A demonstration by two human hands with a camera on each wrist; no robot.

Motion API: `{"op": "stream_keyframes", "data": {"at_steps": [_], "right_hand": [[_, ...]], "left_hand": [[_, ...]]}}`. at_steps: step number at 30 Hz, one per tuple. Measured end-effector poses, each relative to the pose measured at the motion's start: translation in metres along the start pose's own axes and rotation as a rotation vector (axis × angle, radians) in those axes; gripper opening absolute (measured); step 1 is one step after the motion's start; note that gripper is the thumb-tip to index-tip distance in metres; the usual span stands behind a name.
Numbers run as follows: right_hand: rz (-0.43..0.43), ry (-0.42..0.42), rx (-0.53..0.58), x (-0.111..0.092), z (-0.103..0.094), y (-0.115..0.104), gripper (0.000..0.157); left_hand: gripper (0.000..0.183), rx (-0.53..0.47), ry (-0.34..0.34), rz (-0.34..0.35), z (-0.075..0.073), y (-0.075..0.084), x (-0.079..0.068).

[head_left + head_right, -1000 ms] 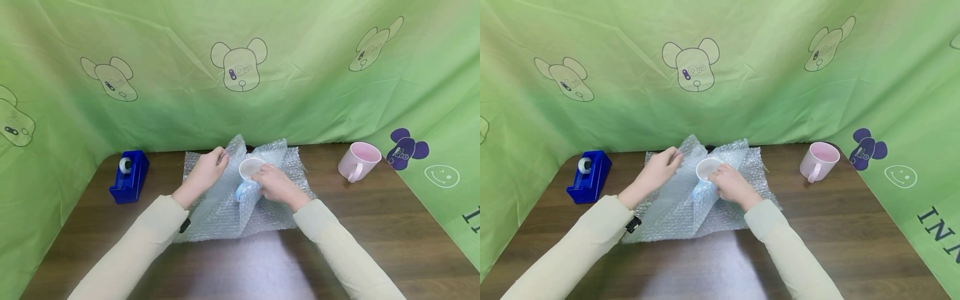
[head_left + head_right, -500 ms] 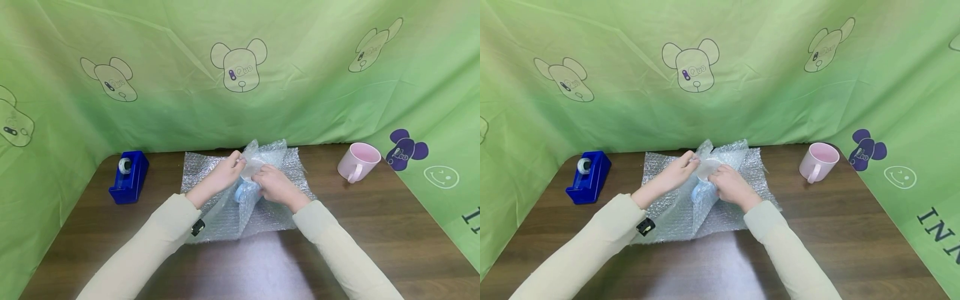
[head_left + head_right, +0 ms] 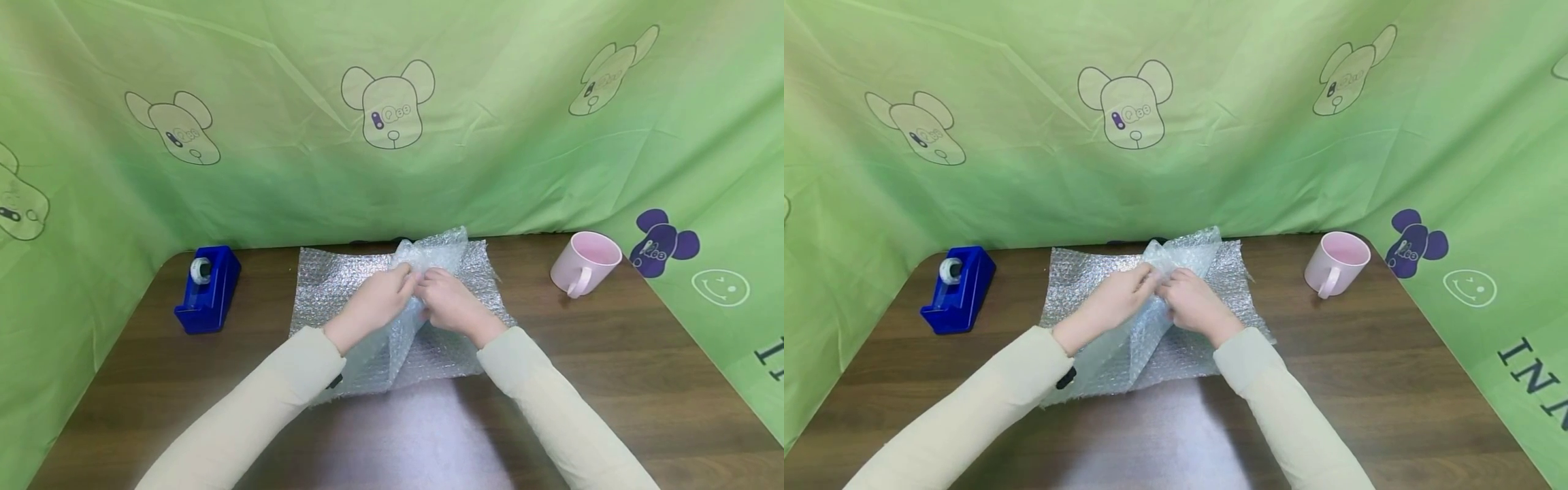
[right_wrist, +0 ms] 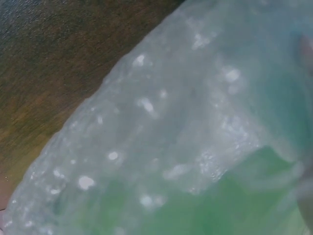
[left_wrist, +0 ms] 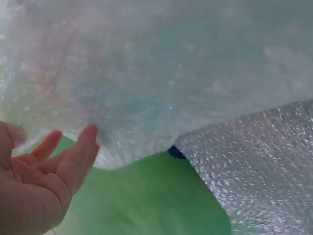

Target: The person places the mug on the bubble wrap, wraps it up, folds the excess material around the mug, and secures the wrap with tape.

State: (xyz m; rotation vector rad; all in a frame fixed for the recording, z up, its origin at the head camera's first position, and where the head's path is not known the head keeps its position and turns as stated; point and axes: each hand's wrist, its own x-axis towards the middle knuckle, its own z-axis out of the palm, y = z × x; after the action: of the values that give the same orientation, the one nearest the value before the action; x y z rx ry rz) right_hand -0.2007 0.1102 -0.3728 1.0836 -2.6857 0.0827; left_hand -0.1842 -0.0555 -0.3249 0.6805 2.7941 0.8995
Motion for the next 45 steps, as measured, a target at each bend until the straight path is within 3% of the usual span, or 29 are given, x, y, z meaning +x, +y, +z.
{"op": "stream_keyframes", "data": {"at_steps": [2, 5, 9, 13, 17, 21, 25, 30, 38, 45], "right_hand": [[0.02, -0.003, 0.026, -0.001, 0.0, 0.0, 0.03], [0.035, -0.009, 0.043, -0.003, 0.0, 0.0, 0.021], [0.005, 0.012, 0.055, -0.004, 0.001, 0.002, 0.028], [-0.042, 0.056, 0.075, -0.003, 0.002, 0.003, 0.047], [-0.061, 0.071, 0.091, -0.003, 0.004, 0.003, 0.057], [-0.066, 0.072, 0.099, -0.002, 0.004, 0.003, 0.061], [-0.054, 0.086, 0.122, -0.001, 0.003, 0.003, 0.059], [-0.035, 0.08, 0.15, -0.001, 0.002, 0.002, 0.053], [0.032, 0.031, 0.108, -0.002, -0.002, -0.004, 0.058], [0.148, -0.054, 0.081, -0.004, -0.006, -0.014, 0.06]], "left_hand": [[0.047, 0.051, 0.004, 0.035, 0.004, 0.001, 0.0], [0.051, 0.081, 0.026, 0.035, 0.006, 0.001, 0.001], [0.038, 0.023, 0.096, -0.024, 0.006, -0.006, 0.008], [0.028, -0.07, 0.154, -0.064, 0.007, -0.016, 0.015], [0.032, -0.131, 0.185, -0.101, 0.009, -0.022, 0.02], [0.055, -0.231, 0.208, -0.181, 0.014, -0.029, 0.026], [0.075, -0.49, 0.133, -0.308, 0.018, -0.041, 0.031], [0.079, -0.73, -0.023, -0.453, 0.02, -0.051, 0.033], [0.076, -0.923, -0.028, -0.536, 0.022, -0.05, 0.037], [0.072, -0.935, 0.002, -0.55, 0.024, -0.047, 0.037]]}}
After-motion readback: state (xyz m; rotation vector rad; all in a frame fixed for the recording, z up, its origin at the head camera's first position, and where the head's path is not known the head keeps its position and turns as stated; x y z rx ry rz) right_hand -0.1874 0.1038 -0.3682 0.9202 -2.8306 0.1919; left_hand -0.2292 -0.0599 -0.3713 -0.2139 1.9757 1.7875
